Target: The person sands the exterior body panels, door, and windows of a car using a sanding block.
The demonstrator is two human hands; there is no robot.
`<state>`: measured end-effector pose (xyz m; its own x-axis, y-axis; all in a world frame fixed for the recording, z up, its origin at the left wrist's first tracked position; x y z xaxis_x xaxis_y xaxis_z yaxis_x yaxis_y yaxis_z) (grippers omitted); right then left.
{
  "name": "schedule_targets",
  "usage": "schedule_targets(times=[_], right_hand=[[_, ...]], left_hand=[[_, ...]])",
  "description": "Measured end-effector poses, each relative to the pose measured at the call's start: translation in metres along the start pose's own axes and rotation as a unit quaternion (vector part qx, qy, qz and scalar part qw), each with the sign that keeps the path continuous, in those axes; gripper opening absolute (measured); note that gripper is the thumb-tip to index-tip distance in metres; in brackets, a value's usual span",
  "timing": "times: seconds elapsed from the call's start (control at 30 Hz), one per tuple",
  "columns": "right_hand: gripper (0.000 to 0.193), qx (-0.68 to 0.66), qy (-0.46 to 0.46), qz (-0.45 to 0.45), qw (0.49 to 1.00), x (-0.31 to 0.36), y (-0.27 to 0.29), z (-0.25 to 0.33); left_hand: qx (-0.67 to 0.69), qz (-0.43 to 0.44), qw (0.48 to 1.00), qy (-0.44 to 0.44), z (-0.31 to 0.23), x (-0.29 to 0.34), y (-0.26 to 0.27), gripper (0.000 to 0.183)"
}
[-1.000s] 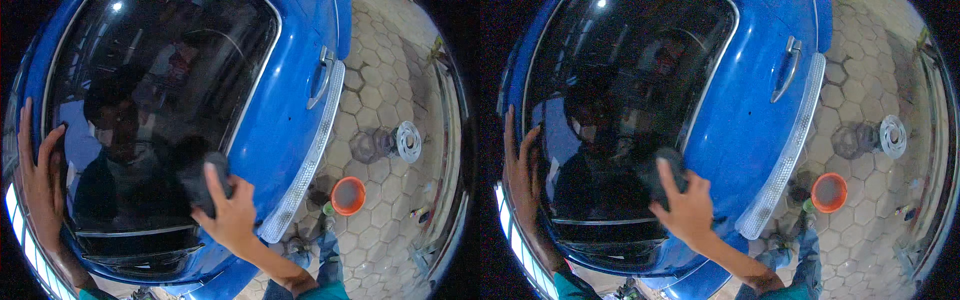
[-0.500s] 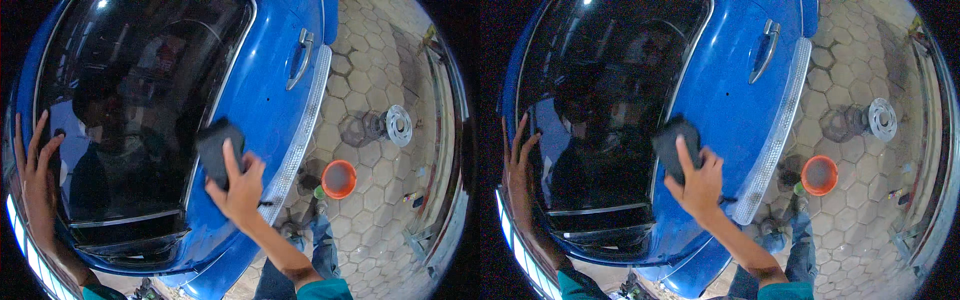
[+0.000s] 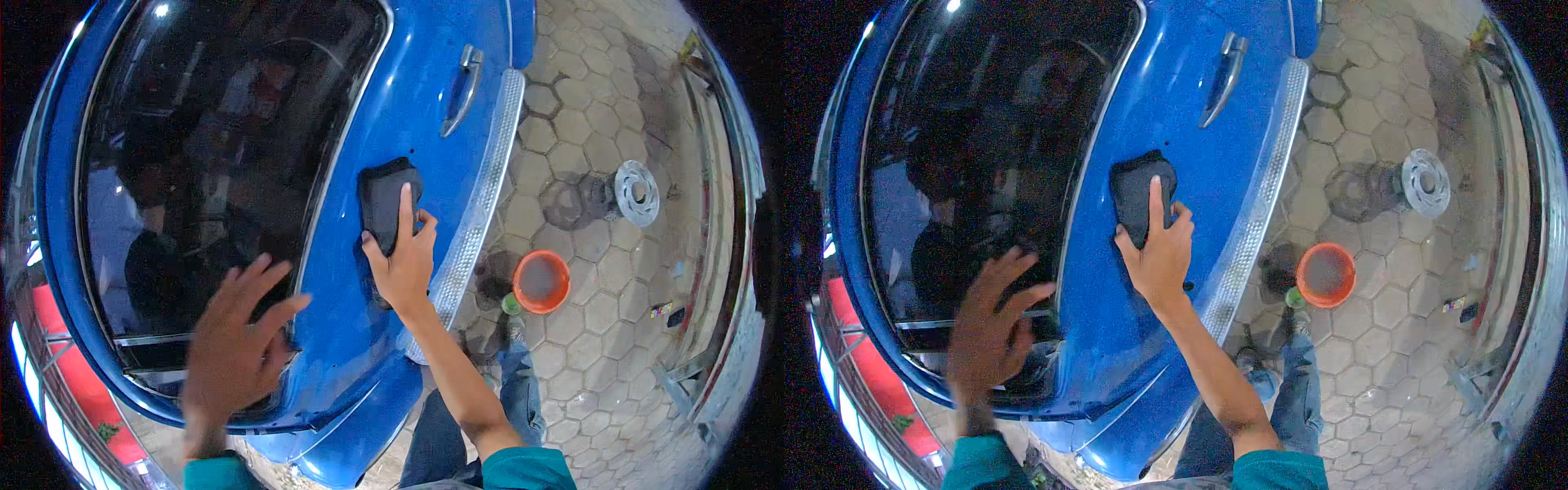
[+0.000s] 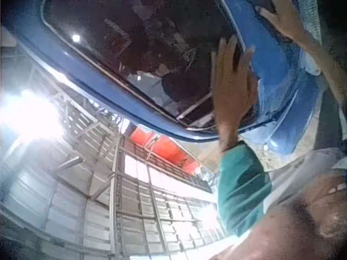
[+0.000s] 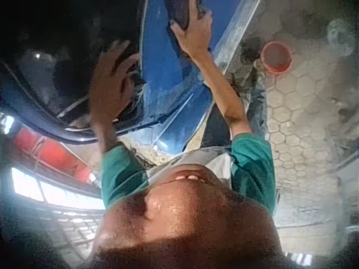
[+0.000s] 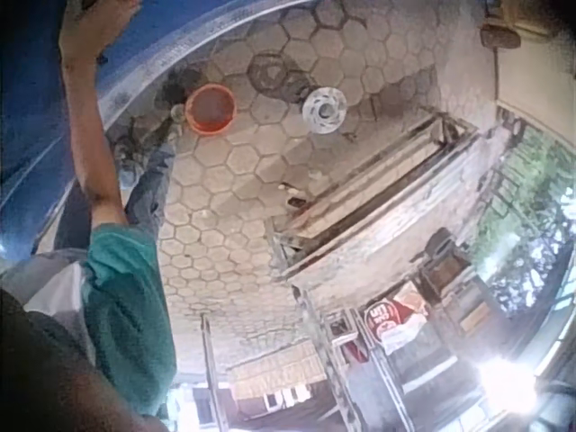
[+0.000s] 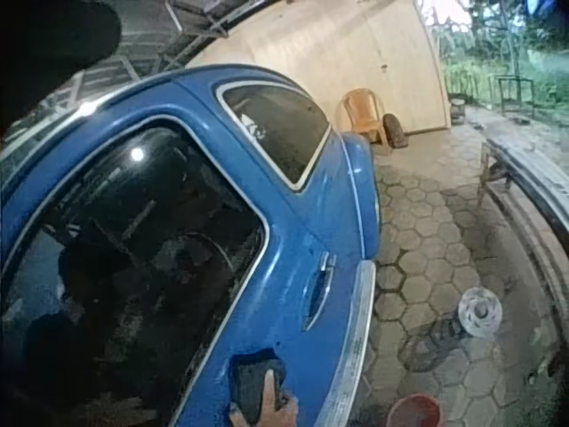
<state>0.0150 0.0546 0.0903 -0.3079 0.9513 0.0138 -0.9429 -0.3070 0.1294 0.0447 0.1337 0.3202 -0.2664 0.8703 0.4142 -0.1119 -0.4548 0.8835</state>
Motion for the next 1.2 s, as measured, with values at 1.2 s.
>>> schedule_targets(times=[1.2], right_hand=[[0.08, 0.089, 0.035, -0.077, 0.992, -0.214, 0.056, 0.037]], left_hand=[[0.431, -0.39, 0.813, -0.042, 0.035, -0.212, -0.01, 0.053]])
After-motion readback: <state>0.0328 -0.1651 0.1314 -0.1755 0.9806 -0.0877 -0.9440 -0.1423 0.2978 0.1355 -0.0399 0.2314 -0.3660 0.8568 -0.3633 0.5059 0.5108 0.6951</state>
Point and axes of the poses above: each hand's wrist, its own x-axis away from the middle knuckle, its own y-axis out of the back of the hand, z = x × y, the point moved 9 cm from there along -x, towards the middle knuckle, and after that the axes turned 1 degree about -x, right-handed, at the moved point
